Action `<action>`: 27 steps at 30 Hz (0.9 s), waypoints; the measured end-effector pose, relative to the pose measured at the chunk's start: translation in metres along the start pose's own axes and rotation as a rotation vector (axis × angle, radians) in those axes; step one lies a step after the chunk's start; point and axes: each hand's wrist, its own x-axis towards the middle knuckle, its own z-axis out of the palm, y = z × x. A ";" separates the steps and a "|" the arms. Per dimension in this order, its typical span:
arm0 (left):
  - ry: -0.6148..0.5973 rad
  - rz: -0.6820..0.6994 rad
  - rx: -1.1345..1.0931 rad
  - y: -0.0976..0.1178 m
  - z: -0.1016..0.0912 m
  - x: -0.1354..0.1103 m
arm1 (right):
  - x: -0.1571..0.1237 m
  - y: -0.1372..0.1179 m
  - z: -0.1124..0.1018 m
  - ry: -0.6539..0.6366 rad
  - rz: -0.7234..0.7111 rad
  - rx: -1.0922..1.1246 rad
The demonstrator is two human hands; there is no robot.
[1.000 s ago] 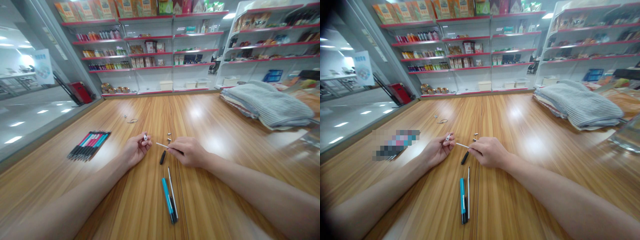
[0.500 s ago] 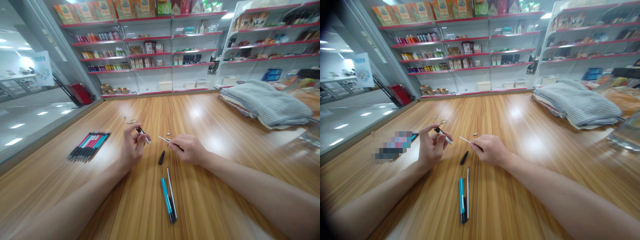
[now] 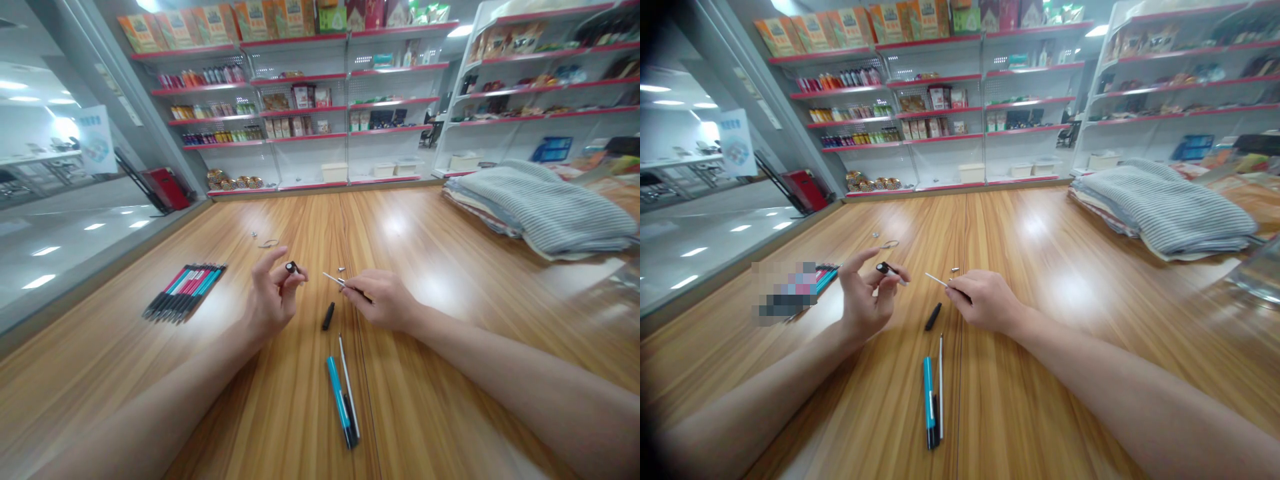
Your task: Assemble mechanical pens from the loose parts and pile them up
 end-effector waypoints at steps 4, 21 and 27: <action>0.092 -0.296 -0.345 0.012 -0.005 0.016 | -0.001 0.001 0.000 0.008 -0.011 0.012; 0.007 -0.901 -0.880 0.013 -0.011 0.030 | -0.001 0.002 0.001 -0.012 -0.010 0.031; -0.039 -0.896 -0.849 0.018 -0.008 0.028 | -0.002 0.002 0.000 -0.010 -0.008 0.020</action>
